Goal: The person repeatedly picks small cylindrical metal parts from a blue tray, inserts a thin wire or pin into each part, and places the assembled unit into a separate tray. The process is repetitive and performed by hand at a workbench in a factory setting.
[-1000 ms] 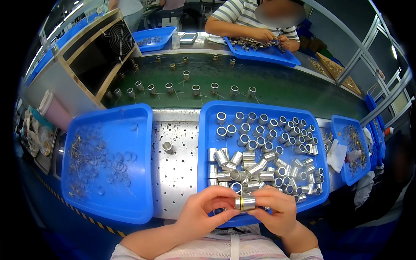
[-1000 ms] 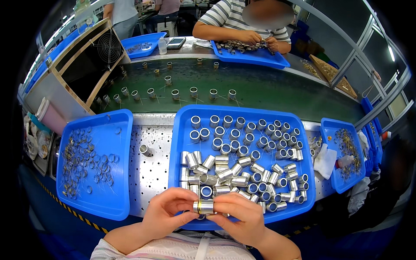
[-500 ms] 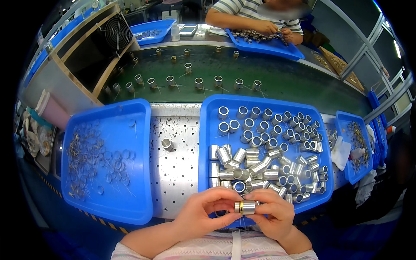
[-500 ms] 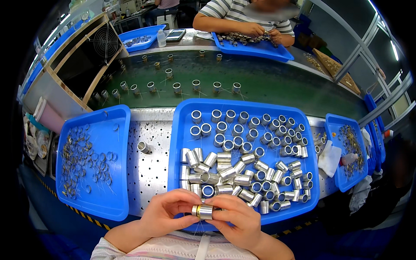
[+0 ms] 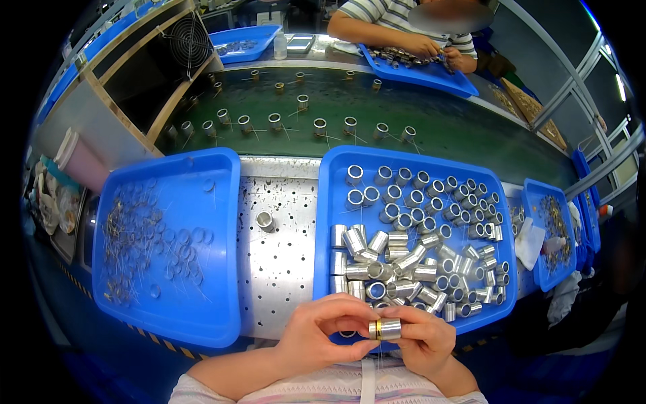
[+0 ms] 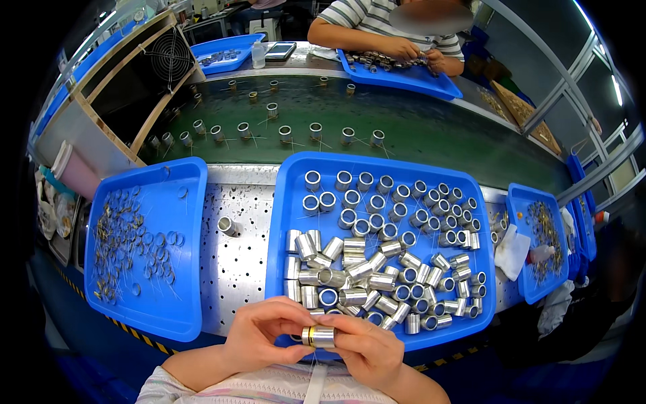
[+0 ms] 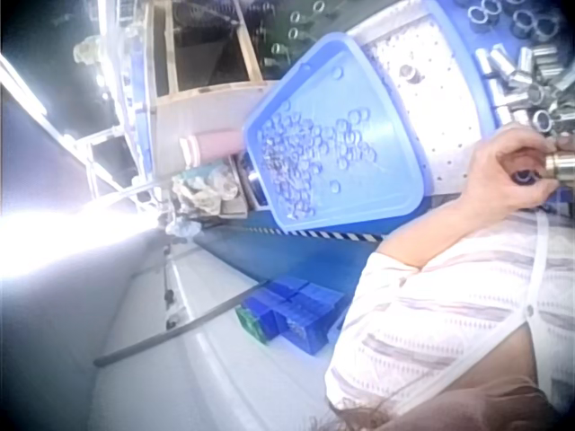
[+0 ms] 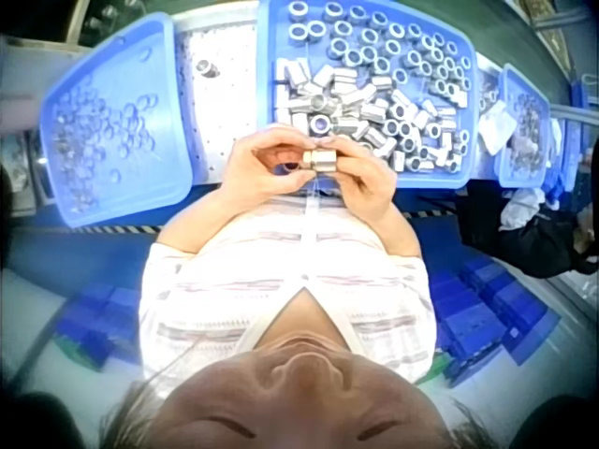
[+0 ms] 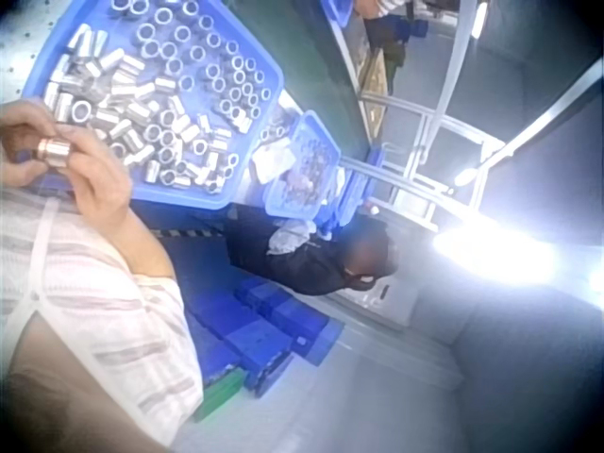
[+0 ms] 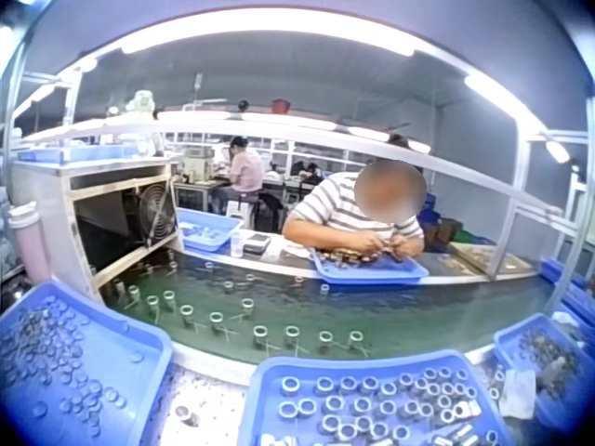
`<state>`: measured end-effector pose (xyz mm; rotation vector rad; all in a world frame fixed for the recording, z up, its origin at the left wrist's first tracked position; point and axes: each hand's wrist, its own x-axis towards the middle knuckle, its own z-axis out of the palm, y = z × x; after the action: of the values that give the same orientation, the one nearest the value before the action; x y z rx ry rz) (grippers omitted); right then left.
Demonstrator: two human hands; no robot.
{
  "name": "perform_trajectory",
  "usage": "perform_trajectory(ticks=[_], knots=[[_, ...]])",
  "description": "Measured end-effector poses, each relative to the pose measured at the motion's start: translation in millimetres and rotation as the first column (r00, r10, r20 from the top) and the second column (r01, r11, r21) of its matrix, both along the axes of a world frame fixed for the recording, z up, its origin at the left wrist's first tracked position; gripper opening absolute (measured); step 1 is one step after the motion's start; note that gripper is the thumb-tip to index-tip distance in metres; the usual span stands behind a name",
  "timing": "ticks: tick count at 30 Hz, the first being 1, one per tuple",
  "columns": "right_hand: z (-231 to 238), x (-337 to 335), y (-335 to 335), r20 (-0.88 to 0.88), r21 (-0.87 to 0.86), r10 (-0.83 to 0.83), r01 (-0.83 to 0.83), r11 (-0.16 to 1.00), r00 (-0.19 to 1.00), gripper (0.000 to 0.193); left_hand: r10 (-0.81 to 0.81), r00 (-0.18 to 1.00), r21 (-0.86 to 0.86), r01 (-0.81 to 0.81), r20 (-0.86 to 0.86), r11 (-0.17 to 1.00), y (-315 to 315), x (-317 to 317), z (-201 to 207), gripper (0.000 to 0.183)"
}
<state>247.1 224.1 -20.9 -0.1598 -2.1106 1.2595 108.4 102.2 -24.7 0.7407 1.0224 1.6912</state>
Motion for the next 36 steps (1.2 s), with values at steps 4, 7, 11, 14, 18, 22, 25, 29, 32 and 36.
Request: perform_trajectory(ticks=[4,7,11,14,18,22,25,29,32,36], knots=[[1.5,-1.1,-1.5,-0.001,-0.027,0.011,-0.011,1.000,1.000,0.015,-0.009,0.997,-0.036,0.012,0.072,0.999,-1.9,0.9,0.3,0.033],[6.5,-4.6,2.9,-0.011,0.059,0.023,-0.023,0.998,1.000,0.016,-0.037,0.989,-0.065,0.047,0.143,0.997,-1.2,-0.9,4.5,0.033],[11.1,-5.9,1.7,-0.023,0.064,0.077,-0.075,0.995,0.997,0.018,-0.099,0.986,-0.060,0.108,0.137,0.992,-2.0,-5.5,4.5,0.034],[9.5,-0.6,-2.1,0.016,0.057,0.072,-0.072,0.996,0.997,0.018,-0.112,0.989,-0.049,0.117,0.100,0.992,-2.8,-6.4,4.1,0.035],[8.4,2.7,-3.8,0.052,0.042,0.065,-0.067,0.997,0.997,0.021,-0.090,0.991,-0.065,0.096,0.097,0.993,-4.5,-4.7,2.2,0.034],[9.7,5.9,-3.9,0.038,-0.017,0.064,-0.063,0.998,0.997,0.022,-0.097,0.986,-0.101,0.112,0.138,0.989,-2.4,-4.5,2.5,0.035],[5.7,2.2,-0.8,-0.006,-0.023,0.086,-0.086,0.996,0.996,0.021,-0.106,0.978,-0.121,0.129,0.177,0.984,2.9,-5.8,6.6,0.036],[5.7,0.4,-0.2,-0.004,-0.042,0.130,-0.130,0.991,0.992,0.021,-0.081,0.987,-0.085,0.093,0.139,0.992,-1.0,-7.0,4.3,0.035],[4.0,7.1,4.2,-0.016,-0.173,0.155,-0.155,0.973,0.988,0.021,-0.041,0.991,-0.112,0.056,0.131,0.992,-0.3,-5.8,5.7,0.032],[14.0,16.0,29.4,0.112,-0.063,0.004,0.003,0.998,0.994,0.023,0.013,1.000,-0.173,-0.012,0.001,0.985,-6.5,-13.7,18.0,0.032]])
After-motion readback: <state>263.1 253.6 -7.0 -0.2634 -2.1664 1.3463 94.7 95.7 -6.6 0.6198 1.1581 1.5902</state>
